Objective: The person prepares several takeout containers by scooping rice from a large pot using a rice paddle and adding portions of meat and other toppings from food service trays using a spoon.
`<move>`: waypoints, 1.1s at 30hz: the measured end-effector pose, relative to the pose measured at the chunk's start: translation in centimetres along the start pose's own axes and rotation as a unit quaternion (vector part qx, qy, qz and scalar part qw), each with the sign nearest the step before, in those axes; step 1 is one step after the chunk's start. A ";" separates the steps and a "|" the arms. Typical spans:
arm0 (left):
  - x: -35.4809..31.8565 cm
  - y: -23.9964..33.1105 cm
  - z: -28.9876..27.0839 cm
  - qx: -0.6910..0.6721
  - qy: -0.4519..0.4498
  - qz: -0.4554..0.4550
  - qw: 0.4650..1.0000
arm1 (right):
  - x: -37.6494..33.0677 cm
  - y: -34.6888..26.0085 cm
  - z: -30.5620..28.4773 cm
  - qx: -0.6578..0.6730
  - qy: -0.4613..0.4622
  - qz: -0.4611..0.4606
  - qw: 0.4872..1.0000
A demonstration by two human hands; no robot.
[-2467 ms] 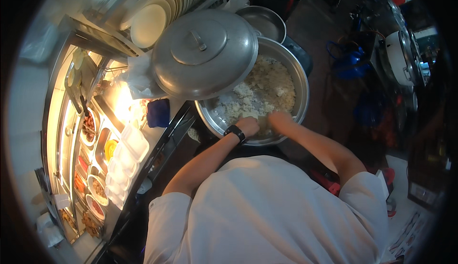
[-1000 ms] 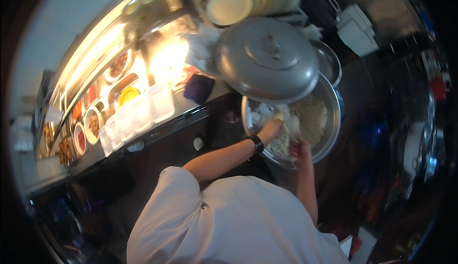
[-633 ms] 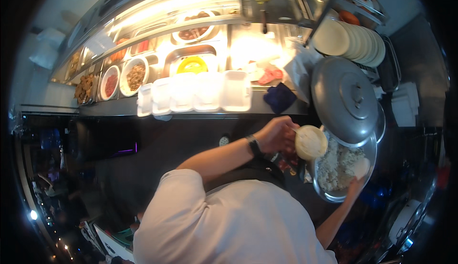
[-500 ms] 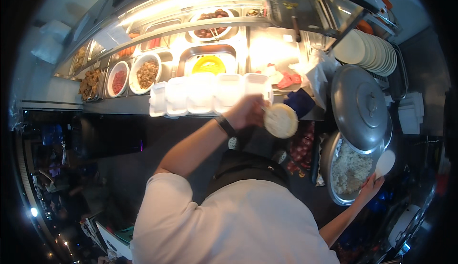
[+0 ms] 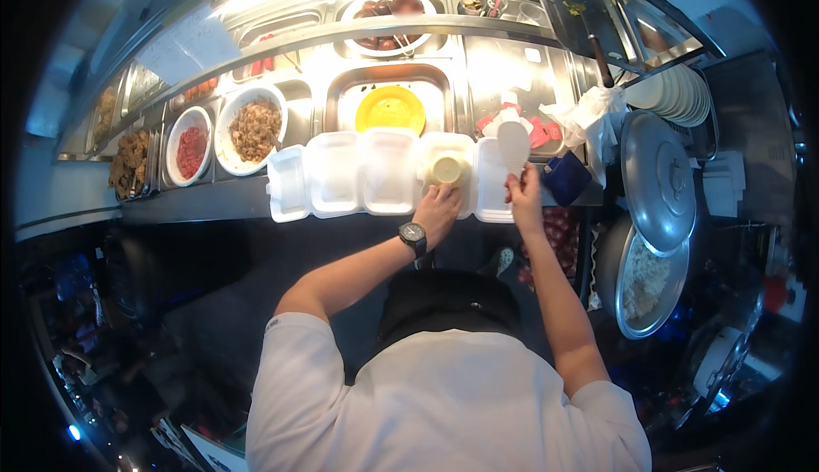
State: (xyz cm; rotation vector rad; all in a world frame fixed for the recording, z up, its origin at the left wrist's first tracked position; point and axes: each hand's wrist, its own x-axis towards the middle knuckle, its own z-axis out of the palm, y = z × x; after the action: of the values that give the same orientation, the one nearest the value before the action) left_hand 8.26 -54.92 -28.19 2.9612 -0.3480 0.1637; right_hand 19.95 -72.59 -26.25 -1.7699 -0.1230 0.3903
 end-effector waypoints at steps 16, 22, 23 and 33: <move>-4.7 -4.5 -8.0 -0.332 0.206 -0.300 0.870 | -2.5 -3.7 1.8 -0.271 -0.072 -0.123 0.952; -7.0 -3.5 -4.9 -0.171 0.078 -0.294 0.937 | -4.7 -3.4 6.2 -0.419 -0.100 -0.078 0.899; -7.1 -3.5 -4.4 -0.177 0.066 -0.304 0.934 | -4.7 -3.4 6.8 -0.439 -0.105 -0.068 0.890; -7.7 -3.9 -1.6 -0.188 0.050 -0.332 0.923 | -6.6 -1.9 8.5 -0.442 -0.125 -0.002 0.888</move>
State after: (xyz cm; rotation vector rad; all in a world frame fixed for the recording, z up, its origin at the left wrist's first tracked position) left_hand 1.62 -49.20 -28.14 2.5012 0.5753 0.1388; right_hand 11.23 -66.17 -24.71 -2.6079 -0.5595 0.6192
